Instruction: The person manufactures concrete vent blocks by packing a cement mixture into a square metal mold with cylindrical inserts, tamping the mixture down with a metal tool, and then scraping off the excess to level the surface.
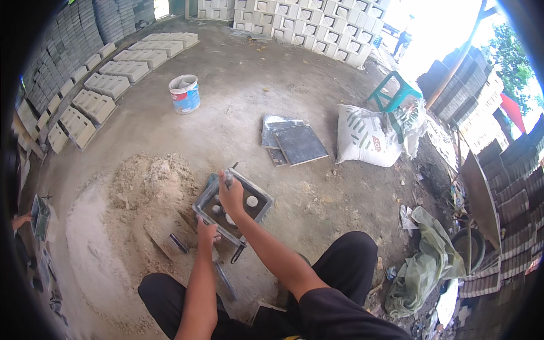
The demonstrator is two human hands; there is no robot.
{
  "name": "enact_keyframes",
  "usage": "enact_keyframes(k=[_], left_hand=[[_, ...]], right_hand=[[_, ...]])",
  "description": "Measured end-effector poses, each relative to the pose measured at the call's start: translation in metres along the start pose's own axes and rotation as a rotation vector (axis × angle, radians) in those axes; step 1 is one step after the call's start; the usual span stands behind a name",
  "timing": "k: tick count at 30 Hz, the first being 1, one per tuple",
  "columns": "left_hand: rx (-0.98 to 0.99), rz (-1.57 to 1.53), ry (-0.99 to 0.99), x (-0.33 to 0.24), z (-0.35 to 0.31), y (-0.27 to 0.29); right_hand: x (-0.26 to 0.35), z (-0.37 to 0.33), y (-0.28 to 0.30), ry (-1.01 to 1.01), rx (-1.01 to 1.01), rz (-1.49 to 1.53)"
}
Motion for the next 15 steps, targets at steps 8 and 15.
enact_keyframes(k=[8,15], left_hand=[[-0.001,0.089,-0.029,-0.009,-0.022,-0.004],[0.103,0.074,-0.141,-0.015,-0.015,-0.001]], right_hand=[[-0.008,-0.005,0.000,-0.052,0.035,-0.060],[-0.010,-0.025,-0.011,0.134,-0.021,0.058]])
Point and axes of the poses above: each hand's wrist, its own z-axis towards the middle knuckle, its own y-axis out of the back of the hand, x = y × z, the point moved 4 cm from there along z, towards the middle knuckle, and after that the axes turned 3 degrees about y, right-handed, at the moved point
